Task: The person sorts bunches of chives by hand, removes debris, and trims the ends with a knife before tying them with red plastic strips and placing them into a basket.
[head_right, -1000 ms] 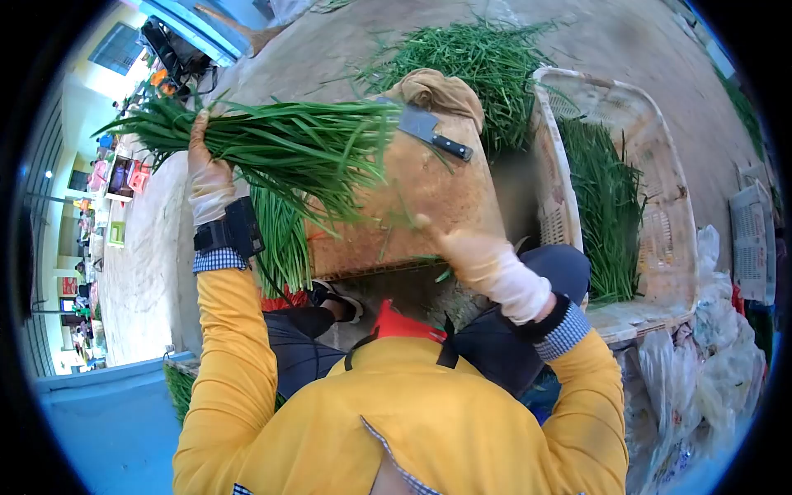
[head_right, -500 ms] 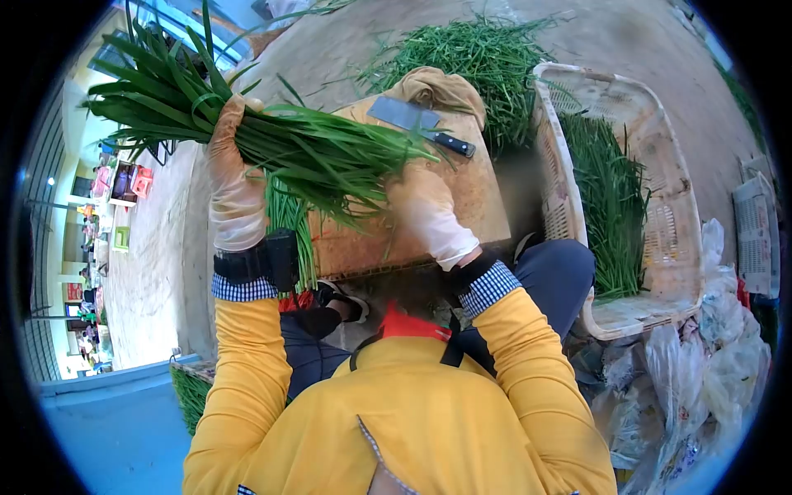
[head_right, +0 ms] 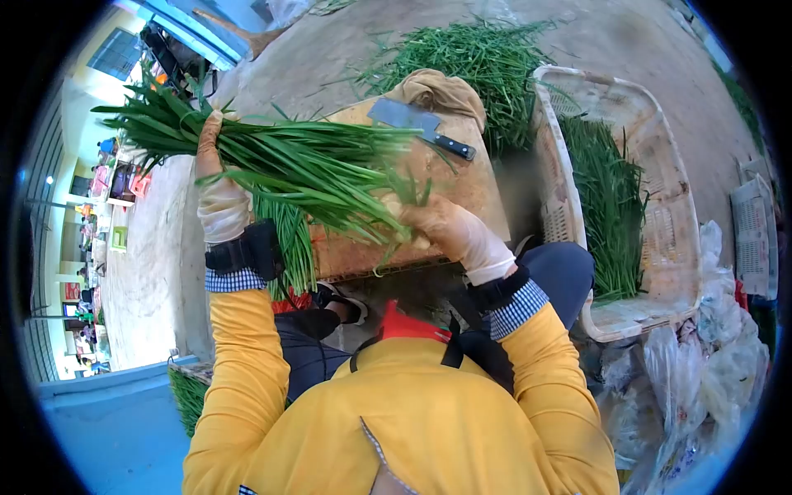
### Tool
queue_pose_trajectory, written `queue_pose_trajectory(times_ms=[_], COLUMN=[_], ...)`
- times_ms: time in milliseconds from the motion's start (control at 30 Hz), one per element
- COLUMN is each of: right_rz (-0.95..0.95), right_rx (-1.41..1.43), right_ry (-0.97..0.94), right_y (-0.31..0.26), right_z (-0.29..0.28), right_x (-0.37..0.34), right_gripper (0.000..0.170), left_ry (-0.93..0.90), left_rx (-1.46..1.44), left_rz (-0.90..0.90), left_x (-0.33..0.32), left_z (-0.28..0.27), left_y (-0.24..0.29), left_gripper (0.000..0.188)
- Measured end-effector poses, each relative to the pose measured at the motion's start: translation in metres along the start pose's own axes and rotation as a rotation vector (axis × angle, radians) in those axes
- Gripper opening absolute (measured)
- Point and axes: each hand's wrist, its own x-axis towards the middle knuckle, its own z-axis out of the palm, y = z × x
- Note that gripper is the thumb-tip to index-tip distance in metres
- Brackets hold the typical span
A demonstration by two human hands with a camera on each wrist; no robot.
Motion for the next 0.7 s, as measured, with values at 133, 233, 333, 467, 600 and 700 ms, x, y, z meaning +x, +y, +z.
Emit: queue_pose_trajectory(times_ms=[133,233,333,467,600,700], right_rz=[0.070,-0.057,-0.034,0.118,0.699,0.270], right_rx=[0.502,0.621,0.469,0.451,0.354,0.044], right_ry=[0.232,0.375,0.186,-0.383,-0.625,0.258], right_y=[0.014,-0.019,-0.005,-0.015,0.011,0.016], right_z=[0.010,0.018,0.011,-0.023,-0.118,-0.191], right_x=[0.004,-0.003,-0.018,-0.057,-0.018,0.036], right_gripper=[0.030,0.033,0.041,0.026,0.027,0.059], left_ry=[0.008,-0.014,-0.052,-0.036,-0.060,-0.138], left_rx=[-0.069,-0.151,-0.157,-0.206,-0.262,-0.222], left_rz=[-0.089,-0.130,-0.068,-0.028,0.014,0.016], left_x=[0.010,0.020,0.016,0.029,0.030,0.012], left_z=[-0.013,-0.029,-0.036,-0.064,-0.085,-0.067], left_y=[-0.007,-0.011,-0.007,0.010,0.036,0.039], left_gripper=[0.021,0.024,0.019,0.014,0.017,0.021])
